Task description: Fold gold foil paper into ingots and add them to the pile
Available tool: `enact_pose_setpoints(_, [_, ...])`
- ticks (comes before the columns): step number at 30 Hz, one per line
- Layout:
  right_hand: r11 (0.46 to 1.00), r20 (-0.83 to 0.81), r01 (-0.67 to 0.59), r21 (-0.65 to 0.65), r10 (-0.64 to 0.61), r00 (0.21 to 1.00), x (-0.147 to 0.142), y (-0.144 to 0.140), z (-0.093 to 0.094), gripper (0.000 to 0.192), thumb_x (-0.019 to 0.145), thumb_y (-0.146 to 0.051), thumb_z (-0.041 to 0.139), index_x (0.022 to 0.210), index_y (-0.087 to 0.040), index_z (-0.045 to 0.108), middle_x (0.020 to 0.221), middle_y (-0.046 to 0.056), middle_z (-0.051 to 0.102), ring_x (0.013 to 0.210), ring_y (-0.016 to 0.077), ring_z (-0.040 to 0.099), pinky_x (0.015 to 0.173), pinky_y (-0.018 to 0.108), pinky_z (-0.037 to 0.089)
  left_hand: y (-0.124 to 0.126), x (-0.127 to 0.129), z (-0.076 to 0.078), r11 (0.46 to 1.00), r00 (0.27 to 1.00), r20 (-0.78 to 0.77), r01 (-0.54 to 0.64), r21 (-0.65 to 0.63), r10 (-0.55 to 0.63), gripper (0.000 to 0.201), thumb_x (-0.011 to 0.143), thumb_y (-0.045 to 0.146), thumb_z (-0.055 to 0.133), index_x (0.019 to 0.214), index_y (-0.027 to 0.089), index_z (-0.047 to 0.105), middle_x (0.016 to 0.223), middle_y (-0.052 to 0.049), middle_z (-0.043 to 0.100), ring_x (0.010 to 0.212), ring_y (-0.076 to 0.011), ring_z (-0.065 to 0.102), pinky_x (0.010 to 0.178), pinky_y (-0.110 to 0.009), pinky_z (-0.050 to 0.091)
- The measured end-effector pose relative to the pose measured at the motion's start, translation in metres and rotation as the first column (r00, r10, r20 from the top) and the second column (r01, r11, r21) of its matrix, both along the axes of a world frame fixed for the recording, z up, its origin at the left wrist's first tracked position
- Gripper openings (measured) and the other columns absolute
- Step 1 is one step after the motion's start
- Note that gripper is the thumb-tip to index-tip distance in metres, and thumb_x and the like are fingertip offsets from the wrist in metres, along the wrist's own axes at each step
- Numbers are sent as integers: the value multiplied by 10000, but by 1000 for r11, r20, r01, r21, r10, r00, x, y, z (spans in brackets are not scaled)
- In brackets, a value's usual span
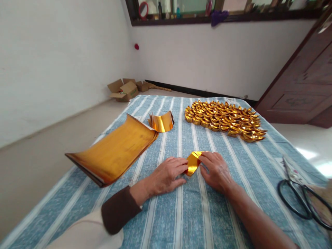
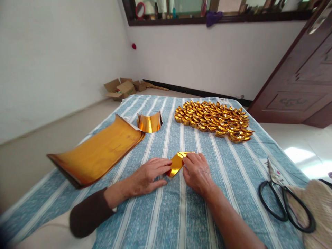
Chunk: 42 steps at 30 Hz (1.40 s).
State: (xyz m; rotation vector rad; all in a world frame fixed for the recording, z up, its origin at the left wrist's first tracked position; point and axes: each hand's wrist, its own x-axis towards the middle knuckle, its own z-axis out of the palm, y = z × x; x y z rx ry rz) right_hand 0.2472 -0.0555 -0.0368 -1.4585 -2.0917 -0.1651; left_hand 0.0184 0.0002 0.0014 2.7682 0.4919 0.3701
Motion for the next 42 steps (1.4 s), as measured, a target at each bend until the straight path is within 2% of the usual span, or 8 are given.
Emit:
enact_pose_setpoints(5, [996,90,-31,-86,39,995,-5,-8,9,236,831,-254,614,1062,-224,645,1132,114,624,1076,293,546,887,450,419,8,4,-9,1000,1000,30,1,14,-2,197,877,199,600,1072,183,624,1177,-85,659,1121,-232,591,972,-408,452])
enact_pose_setpoints(9, [996,135,-7,-90,19,991,-7,-11,9,242,846,-359,643,1070,-268,648,1160,111,602,1119,311,524,911,495,413,11,3,-15,999,998,55,0,42,-2,169,904,213,583,1053,167,646,1174,-95,662,1129,-229,589,965,-400,460])
enact_pose_setpoints(12, [996,142,-8,-87,20,990,-8,-10,8,233,858,-375,646,1056,-252,652,1154,124,593,1122,313,523,889,474,442,10,4,-16,998,997,75,-21,54,17,163,937,216,537,1031,153,653,1158,-100,670,1109,-223,600,960,-400,463])
enact_pose_setpoints(20, [998,125,-2,-55,9,992,-13,-8,4,168,896,-347,602,961,-209,674,1084,141,597,1075,307,545,841,453,481,2,10,-21,989,980,183,-101,112,79,233,966,190,444,863,146,649,1054,-106,695,1024,-216,633,898,-409,503])
enact_pose_setpoints(25, [999,102,37,-36,-34,994,-16,-9,3,152,907,-323,578,912,-205,674,1046,129,614,1051,297,553,839,450,489,-1,14,-27,979,951,265,-185,82,158,197,940,143,447,888,134,637,1047,-122,689,1062,-224,621,945,-441,514])
enact_pose_setpoints(29, [998,117,62,-21,-59,991,-18,-8,-1,139,899,-309,581,912,-205,674,1044,133,622,1058,315,554,826,463,496,-3,17,-28,955,930,258,-288,68,262,226,941,130,405,885,127,624,1164,-163,645,1172,-252,569,1001,-485,493])
enact_pose_setpoints(33, [994,107,106,-4,-105,989,-20,-8,-5,150,916,-265,535,859,-218,666,1047,120,631,1081,305,549,850,467,490,-5,19,-27,937,915,249,-343,69,317,242,943,127,387,863,142,616,1195,-160,629,1223,-263,534,1025,-516,478])
enact_pose_setpoints(42, [984,83,171,45,-174,981,-28,-6,-10,235,937,-241,491,785,-199,665,1011,141,645,1067,328,558,847,497,486,-4,20,-31,887,882,279,-433,162,380,214,937,138,417,787,153,569,1128,-178,641,1131,-280,586,977,-519,518])
